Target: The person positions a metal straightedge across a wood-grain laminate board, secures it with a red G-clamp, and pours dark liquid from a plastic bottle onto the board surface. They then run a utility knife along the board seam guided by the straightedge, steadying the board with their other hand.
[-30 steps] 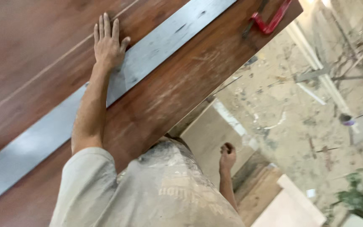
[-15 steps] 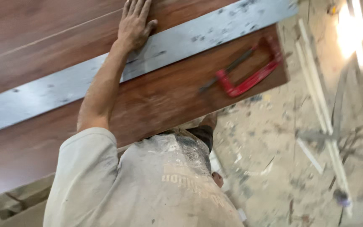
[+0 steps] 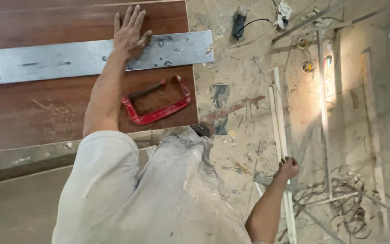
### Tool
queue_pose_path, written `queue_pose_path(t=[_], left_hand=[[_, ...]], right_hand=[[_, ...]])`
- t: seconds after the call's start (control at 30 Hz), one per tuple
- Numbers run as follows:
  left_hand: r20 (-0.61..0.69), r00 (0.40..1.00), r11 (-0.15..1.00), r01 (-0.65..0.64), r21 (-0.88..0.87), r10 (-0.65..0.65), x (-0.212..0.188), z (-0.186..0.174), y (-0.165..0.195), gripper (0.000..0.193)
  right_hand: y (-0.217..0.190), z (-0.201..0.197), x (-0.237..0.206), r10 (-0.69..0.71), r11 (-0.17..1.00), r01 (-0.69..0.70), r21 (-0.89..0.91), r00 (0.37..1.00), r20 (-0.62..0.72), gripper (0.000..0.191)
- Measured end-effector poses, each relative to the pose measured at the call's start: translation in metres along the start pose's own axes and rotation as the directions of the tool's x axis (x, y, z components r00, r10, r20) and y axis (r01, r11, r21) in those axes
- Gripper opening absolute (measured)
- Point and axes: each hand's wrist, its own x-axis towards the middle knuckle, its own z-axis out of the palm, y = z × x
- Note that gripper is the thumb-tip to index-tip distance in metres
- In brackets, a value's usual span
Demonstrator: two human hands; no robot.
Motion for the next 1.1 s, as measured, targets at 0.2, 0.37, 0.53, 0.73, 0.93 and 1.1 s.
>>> queue_pose_path(t=[0.2,0.37,0.53,0.73,0.93,1.1], left_hand=[[-0.052,0.998,0.999,0.034,-0.026,-0.035,0.041,0.025,0.054,0.075],[-0.184,0.982,0.999,-0.047,-0.005,0.045,0.066,0.049,0.076,0.078],[-0.263,0.953,0.977,0.1,-0.188,-0.149,0.077,0.063,0.082,0.077],[-0.261,0.91,0.906,0.218,-0.362,-0.323,0.088,0.077,0.101,0.064],[-0.279,0.808,0.849,0.452,-0.272,-0.519,0.109,0.081,0.136,0.08],[-0.43,0.509,0.655,0.442,-0.612,-0.745,0.116,0.088,0.146,0.084]], right_hand=[[0.005,0.091,0.048,0.002,1.0,-0.011,0.023,0.924,0.383,0.026],[0.016,0.139,0.04,0.391,0.866,-0.048,-0.497,0.683,0.616,0.027],[-0.068,0.165,0.149,0.463,0.758,0.097,-0.645,0.615,0.638,0.029],[-0.081,0.209,0.216,0.38,0.79,0.122,-0.601,0.672,0.635,0.032],[-0.165,0.349,0.278,0.318,0.888,0.049,-0.457,0.652,0.688,0.035],[-0.215,0.477,0.286,0.32,0.89,0.145,-0.432,0.476,0.819,0.036]])
